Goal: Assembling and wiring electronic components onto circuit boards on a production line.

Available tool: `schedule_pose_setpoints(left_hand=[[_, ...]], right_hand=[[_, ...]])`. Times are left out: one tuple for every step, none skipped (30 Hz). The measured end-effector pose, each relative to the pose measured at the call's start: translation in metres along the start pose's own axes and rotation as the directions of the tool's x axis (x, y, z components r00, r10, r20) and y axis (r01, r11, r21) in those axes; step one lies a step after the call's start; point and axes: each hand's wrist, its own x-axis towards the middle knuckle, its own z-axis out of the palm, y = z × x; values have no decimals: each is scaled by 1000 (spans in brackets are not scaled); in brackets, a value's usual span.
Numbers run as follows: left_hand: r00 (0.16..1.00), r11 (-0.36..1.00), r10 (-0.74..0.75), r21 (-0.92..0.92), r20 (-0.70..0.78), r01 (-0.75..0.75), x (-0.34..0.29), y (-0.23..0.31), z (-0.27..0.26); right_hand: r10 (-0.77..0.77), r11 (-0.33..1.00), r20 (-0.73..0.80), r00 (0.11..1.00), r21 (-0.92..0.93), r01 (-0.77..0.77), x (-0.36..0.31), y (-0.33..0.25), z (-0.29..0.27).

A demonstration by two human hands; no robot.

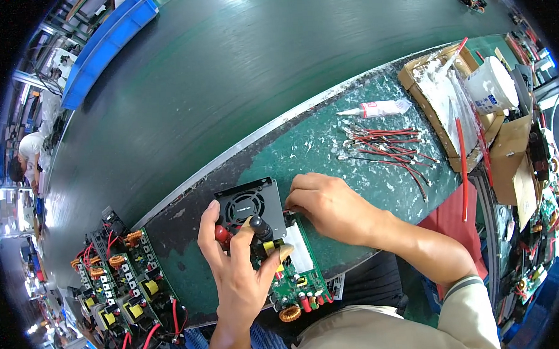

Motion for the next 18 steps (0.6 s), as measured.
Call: schedule_pose_setpoints(left_hand=[[1000, 1000, 4, -3, -3, -4, 0, 0, 0], [1000, 1000, 9, -7, -7, -9, 0, -1, 0], [1000, 1000, 7, -6, -8, -7, 0, -1, 0], [1000, 1000, 4, -7, -7, -4, -1, 0, 0], [1000, 1000, 1, -8, -5, -1, -1, 0, 0], [1000, 1000, 1, -9, -6, -1, -1, 0, 0], [1000, 1000, -5, -17, -8, 5, 0, 0, 1], [1000, 1000, -11, -25, -9, 11, 0, 1, 1], [1000, 1000, -12, -25, -9, 11, 0, 1, 1], [1000, 999, -18, -29, -8, 17, 0, 1, 0], [1000, 999, -23, -33, -6, 23, 0, 1, 0], [1000, 999, -24, -33, -7, 24, 0, 1, 0], [1000, 999, -27, -30, -5, 27, 0, 2, 0], [1000, 999, -30, -26, -3, 30, -1, 2, 0], [1000, 999, -31, -26, -4, 30, -1, 2, 0], [1000, 999, -28, -22, -4, 28, -1, 2, 0], [1000, 1000, -26, -17, -5, 26, -1, 2, 0], [1000, 1000, -25, -17, -5, 25, -1, 2, 0]], right_hand=[[0, 1000, 1, 1000, 0, 0, 0, 0, 0], [6, 1000, 13, 1000, -2, -6, 0, -1, 0], [10, 1000, 25, 1000, -5, -10, 0, 0, 0], [9, 1000, 27, 1000, -5, -9, 0, 0, 1], [5, 1000, 23, 1000, -3, -5, -1, 2, 3], [3, 1000, 20, 1000, -4, -3, -2, 2, 3], [4, 1000, 20, 1000, -5, -4, -2, 2, 3], [13, 1000, 19, 1000, -6, -13, -2, 1, 3], [21, 1000, 19, 1000, -6, -21, -2, 0, 3], [21, 1000, 19, 1000, -6, -21, -2, 0, 4], [18, 1000, 19, 1000, -18, -18, -3, 0, 5], [14, 999, 20, 1000, -30, -13, -3, 0, 6], [13, 999, 21, 1000, -30, -13, -3, 0, 6], [12, 999, 24, 1000, -53, -11, -3, -1, 5], [10, 997, 27, 1000, -74, -8, -3, -3, 5], [10, 997, 28, 1000, -74, -8, -3, -6, 4], [3, 993, 35, 999, -116, 1, -4, -10, 3], [-4, 987, 42, 999, -158, 10, -4, -13, 2]])
